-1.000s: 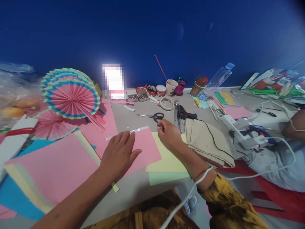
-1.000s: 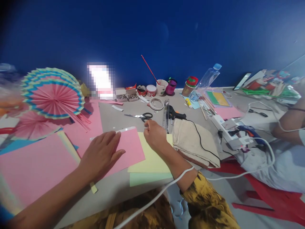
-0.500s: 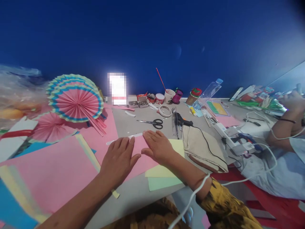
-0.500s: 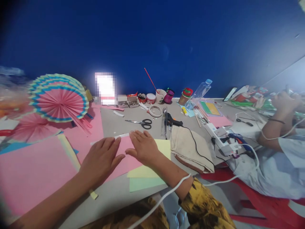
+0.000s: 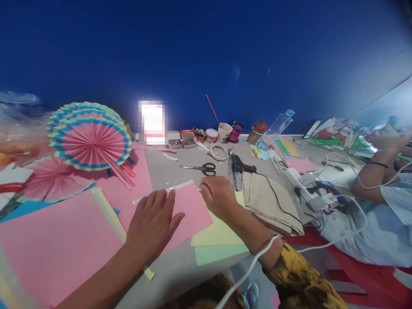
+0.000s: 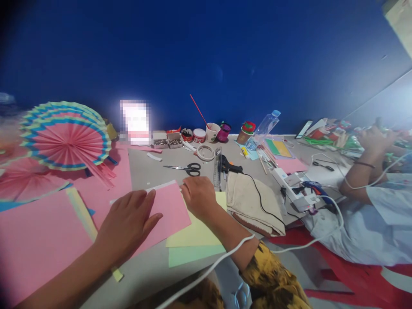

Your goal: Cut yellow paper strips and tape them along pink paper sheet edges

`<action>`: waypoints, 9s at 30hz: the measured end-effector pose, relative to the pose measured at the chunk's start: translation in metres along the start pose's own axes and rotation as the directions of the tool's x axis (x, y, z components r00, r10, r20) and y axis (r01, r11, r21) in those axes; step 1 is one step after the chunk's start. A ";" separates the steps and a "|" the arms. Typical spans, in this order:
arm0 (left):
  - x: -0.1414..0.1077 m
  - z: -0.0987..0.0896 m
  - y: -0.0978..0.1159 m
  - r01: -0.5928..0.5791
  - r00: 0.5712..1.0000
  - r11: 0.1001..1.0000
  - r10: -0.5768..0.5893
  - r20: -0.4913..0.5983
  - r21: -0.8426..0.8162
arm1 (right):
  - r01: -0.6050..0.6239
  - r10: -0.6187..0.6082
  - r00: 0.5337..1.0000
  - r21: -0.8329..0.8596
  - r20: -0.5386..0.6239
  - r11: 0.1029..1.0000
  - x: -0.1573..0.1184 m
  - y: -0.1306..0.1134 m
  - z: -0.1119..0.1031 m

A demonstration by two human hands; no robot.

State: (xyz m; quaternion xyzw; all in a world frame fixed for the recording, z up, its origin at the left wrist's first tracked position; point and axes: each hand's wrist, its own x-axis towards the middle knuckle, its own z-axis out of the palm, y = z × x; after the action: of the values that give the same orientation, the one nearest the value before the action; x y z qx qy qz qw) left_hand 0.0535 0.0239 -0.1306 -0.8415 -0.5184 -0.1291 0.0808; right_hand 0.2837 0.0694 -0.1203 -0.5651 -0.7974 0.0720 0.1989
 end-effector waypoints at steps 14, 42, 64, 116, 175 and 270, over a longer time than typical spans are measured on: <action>0.003 0.006 0.002 0.081 0.996 0.986 -0.086 -0.033 -0.145 | -0.393 0.306 0.905 0.303 0.296 0.868 0.041 -0.017 -0.010; 0.012 -0.021 -0.026 0.143 0.890 0.940 -0.259 -0.374 -0.311 | -0.131 -0.008 0.982 0.718 0.187 0.684 0.050 -0.001 -0.015; 0.048 -0.053 -0.005 0.316 0.947 0.718 -0.201 0.250 -0.620 | 0.277 -0.159 0.959 0.647 -0.236 0.710 0.027 -0.035 -0.012; 0.050 -0.047 -0.011 0.310 0.949 0.681 -0.181 0.258 -0.663 | 0.088 -0.167 0.981 0.550 0.095 0.830 0.031 -0.016 -0.030; 0.034 -0.067 -0.024 0.309 0.931 0.637 -0.355 0.088 -0.706 | 0.190 -0.187 0.975 -0.016 0.121 0.982 0.027 -0.031 -0.037; 0.019 -0.075 -0.016 0.120 0.870 0.654 -0.431 -0.238 -0.747 | 0.578 -0.644 0.690 -0.284 -0.331 0.765 0.034 -0.090 -0.053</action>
State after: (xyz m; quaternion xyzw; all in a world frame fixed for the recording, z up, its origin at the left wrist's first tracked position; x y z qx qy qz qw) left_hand 0.0377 0.0271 -0.0532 -0.6709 -0.5242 -0.4967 -0.1683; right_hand 0.2164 0.0631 -0.0333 -0.2825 -0.8827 -0.1817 0.3286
